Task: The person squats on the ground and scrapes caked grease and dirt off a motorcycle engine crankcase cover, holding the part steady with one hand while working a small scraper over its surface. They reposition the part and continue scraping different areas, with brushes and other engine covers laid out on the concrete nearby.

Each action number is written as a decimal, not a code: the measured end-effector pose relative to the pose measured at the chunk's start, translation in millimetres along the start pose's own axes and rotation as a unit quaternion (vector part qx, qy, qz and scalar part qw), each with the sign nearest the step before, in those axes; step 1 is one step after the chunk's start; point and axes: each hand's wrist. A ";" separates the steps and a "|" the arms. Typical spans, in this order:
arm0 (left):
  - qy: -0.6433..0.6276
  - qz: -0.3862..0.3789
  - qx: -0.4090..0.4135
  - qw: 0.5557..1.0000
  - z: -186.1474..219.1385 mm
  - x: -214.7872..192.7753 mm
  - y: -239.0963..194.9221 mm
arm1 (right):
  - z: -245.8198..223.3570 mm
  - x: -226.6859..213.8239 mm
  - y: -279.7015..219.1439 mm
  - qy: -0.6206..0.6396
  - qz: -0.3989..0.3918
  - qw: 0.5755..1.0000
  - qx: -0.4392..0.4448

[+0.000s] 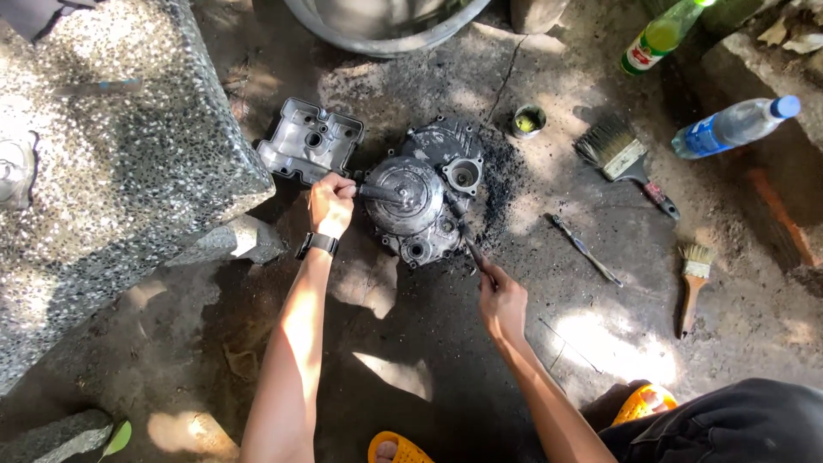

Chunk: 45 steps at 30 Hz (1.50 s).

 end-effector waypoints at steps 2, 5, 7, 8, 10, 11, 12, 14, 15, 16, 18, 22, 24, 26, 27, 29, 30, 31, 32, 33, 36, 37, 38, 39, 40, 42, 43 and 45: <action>0.012 -0.002 -0.008 1.000 3.0 -2.8 2.1 | 18.6 -2.3 -4.8 -0.005 0.007 1.000 -0.004; 0.015 -0.005 -0.013 1.000 1.9 -1.0 4.9 | 6.1 -16.6 -7.6 0.015 0.016 0.999 0.043; 0.011 -0.006 -0.015 1.000 -2.5 -1.6 0.2 | -14.3 -20.1 -4.2 0.041 0.009 0.994 0.097; 0.010 -0.008 -0.006 1.000 -2.4 -0.3 1.4 | -24.9 -18.5 4.0 0.053 -0.036 0.986 0.156; 0.008 -0.010 0.003 1.000 -0.5 0.6 1.2 | -25.3 -13.3 5.6 0.064 -0.080 0.971 0.214; 0.019 0.000 0.009 1.000 1.2 0.1 -0.1 | -15.5 -9.5 -1.1 0.040 -0.077 0.983 0.164; 0.029 0.014 0.015 0.999 3.5 -0.6 -0.3 | -6.1 -6.2 -4.7 0.014 -0.075 0.991 0.109; 0.025 0.007 0.004 1.000 9.3 -2.4 1.1 | 7.5 -3.6 -7.8 0.007 -0.050 0.995 0.089; 0.021 -0.002 -0.008 1.000 10.8 -3.8 0.9 | 14.8 -0.7 -10.7 0.000 -0.026 0.997 0.072; 0.022 -0.002 -0.006 1.000 11.1 -4.1 2.3 | 16.0 3.7 -6.6 0.002 -0.026 0.997 0.072; 0.016 -0.005 -0.010 1.000 10.4 -2.9 0.7 | 20.8 10.6 -0.6 0.018 0.015 0.999 0.031; 0.010 -0.004 -0.005 1.000 -5.2 -0.7 2.3 | 17.1 -10.6 -17.2 0.000 -0.030 0.993 0.116; 0.019 -0.005 0.016 1.000 -12.1 -1.1 1.7 | 20.0 -18.9 -29.3 0.034 0.008 0.990 0.136; 0.016 -0.008 0.003 1.000 -3.1 -3.0 1.7 | 10.3 -12.4 -35.0 0.068 -0.018 0.987 0.141; 0.011 -0.010 -0.009 1.000 1.9 -3.6 1.5 | 5.6 -9.6 -38.2 0.103 -0.042 0.983 0.146; 0.018 -0.006 0.000 1.000 6.0 -3.4 2.1 | -25.9 -4.4 -37.9 0.166 -0.074 0.967 0.179; 0.024 -0.002 0.009 1.000 8.0 -3.8 1.3 | -41.6 -2.0 -38.8 0.227 -0.106 0.945 0.210; 0.025 -0.003 0.010 1.000 10.4 -5.2 -1.9 | -39.9 12.0 -38.6 0.229 -0.107 0.944 0.211; 0.022 0.002 0.009 1.000 14.0 -6.5 -2.1 | -39.5 26.6 -37.0 0.303 -0.103 0.927 0.197; 0.018 0.007 0.008 1.000 18.1 -7.1 -1.9 | -38.7 40.6 -34.6 0.376 -0.099 0.903 0.181; 0.025 0.031 0.057 0.998 -1.6 -1.3 -7.3 | -62.1 69.9 -35.2 0.437 -0.087 0.869 0.216; 0.026 0.026 0.060 0.997 1.5 -2.5 -8.6 | -66.0 69.2 -25.8 0.441 -0.083 0.867 0.219; 0.013 0.026 0.035 0.999 3.7 -4.3 -12.0 | -69.0 68.4 -17.9 0.455 -0.077 0.855 0.237; -0.001 0.026 0.010 1.000 5.5 -6.1 -15.3 | -71.7 68.1 -9.6 0.470 -0.071 0.842 0.254; 0.002 0.019 0.010 1.000 1.7 -5.4 -16.1 | -74.3 67.8 -13.0 0.472 -0.068 0.840 0.260; -0.024 0.010 -0.006 1.000 -4.2 -3.6 -14.4 | -81.3 65.8 -15.9 0.419 -0.064 0.873 0.241; -0.024 0.006 -0.005 1.000 -1.7 -4.6 -16.8 | -68.8 74.5 -27.2 0.420 -0.061 0.872 0.244; -0.005 0.004 -0.003 1.000 4.3 -8.1 -16.7 | -46.4 93.7 -46.4 0.492 -0.071 0.835 0.238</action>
Point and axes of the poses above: each hand's wrist, its own y-axis towards the middle knuckle, its own x-axis out of the palm, z = x × y, and after that the axes turned 2 degrees about x, right-handed
